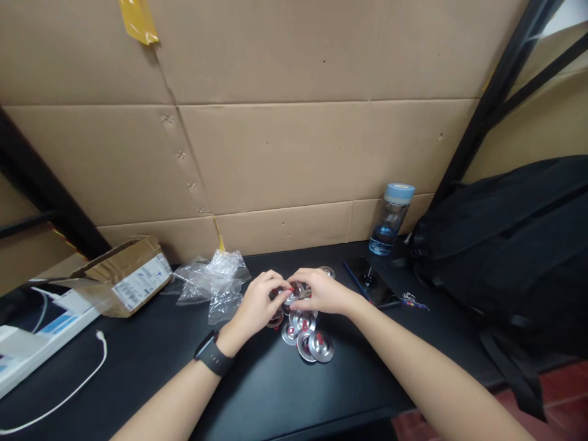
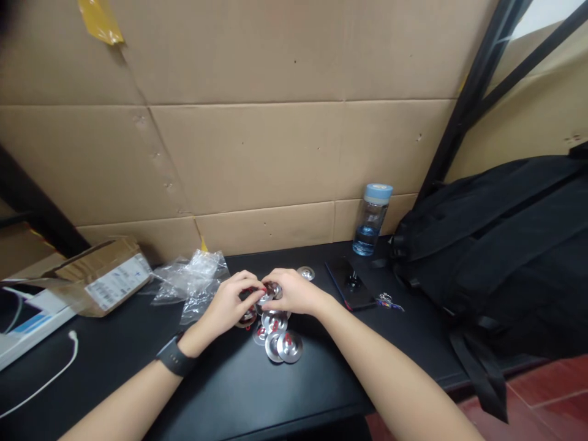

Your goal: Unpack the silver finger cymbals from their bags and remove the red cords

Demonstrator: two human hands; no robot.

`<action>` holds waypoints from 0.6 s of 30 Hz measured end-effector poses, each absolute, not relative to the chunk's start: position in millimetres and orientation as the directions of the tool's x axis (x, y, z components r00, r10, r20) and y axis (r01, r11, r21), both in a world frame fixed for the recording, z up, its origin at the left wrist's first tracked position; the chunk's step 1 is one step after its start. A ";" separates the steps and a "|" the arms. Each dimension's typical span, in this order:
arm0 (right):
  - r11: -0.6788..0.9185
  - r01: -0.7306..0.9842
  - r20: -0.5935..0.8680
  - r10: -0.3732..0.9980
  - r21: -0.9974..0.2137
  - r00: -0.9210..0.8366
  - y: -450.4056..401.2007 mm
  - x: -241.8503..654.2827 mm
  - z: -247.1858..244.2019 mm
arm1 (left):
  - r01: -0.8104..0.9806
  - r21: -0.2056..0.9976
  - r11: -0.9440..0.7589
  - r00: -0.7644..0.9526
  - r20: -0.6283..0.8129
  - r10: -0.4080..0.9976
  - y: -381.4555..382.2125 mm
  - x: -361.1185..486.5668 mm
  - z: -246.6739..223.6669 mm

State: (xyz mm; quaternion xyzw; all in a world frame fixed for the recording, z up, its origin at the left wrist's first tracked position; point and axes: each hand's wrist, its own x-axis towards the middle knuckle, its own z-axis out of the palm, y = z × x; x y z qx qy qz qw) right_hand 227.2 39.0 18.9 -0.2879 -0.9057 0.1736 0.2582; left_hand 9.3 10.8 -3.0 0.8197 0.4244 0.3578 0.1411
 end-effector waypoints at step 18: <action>0.655 0.223 0.466 0.698 -0.722 -0.544 30.9 217.8 14.1 | 0.393 0.784 -0.481 0.386 0.334 0.860 10.5 4.9 3.8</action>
